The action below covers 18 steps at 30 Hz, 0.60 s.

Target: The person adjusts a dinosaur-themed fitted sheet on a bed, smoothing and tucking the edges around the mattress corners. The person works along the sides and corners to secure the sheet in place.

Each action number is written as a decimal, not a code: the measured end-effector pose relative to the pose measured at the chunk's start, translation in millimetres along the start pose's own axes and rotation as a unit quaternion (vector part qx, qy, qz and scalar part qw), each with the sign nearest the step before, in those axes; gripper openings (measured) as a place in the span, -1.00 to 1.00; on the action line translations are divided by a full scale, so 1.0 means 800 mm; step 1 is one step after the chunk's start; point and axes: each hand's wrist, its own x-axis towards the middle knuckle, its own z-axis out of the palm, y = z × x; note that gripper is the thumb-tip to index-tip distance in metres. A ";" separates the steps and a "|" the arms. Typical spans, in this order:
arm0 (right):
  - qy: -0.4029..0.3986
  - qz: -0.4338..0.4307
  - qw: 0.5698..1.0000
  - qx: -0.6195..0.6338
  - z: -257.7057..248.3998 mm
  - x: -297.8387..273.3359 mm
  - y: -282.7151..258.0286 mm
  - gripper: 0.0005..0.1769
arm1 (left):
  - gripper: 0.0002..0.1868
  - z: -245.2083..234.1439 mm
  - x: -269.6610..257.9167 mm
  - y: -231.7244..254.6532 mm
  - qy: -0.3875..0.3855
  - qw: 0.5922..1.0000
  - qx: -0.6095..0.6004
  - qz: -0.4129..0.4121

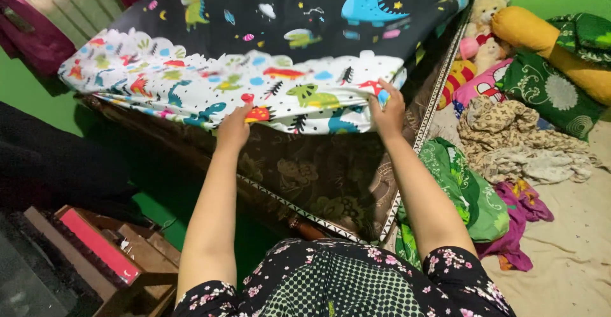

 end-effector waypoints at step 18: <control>-0.352 0.309 0.842 -0.268 0.046 -0.155 0.070 -0.24 | -0.51 0.193 -0.011 -0.091 -0.216 0.961 0.146 -0.095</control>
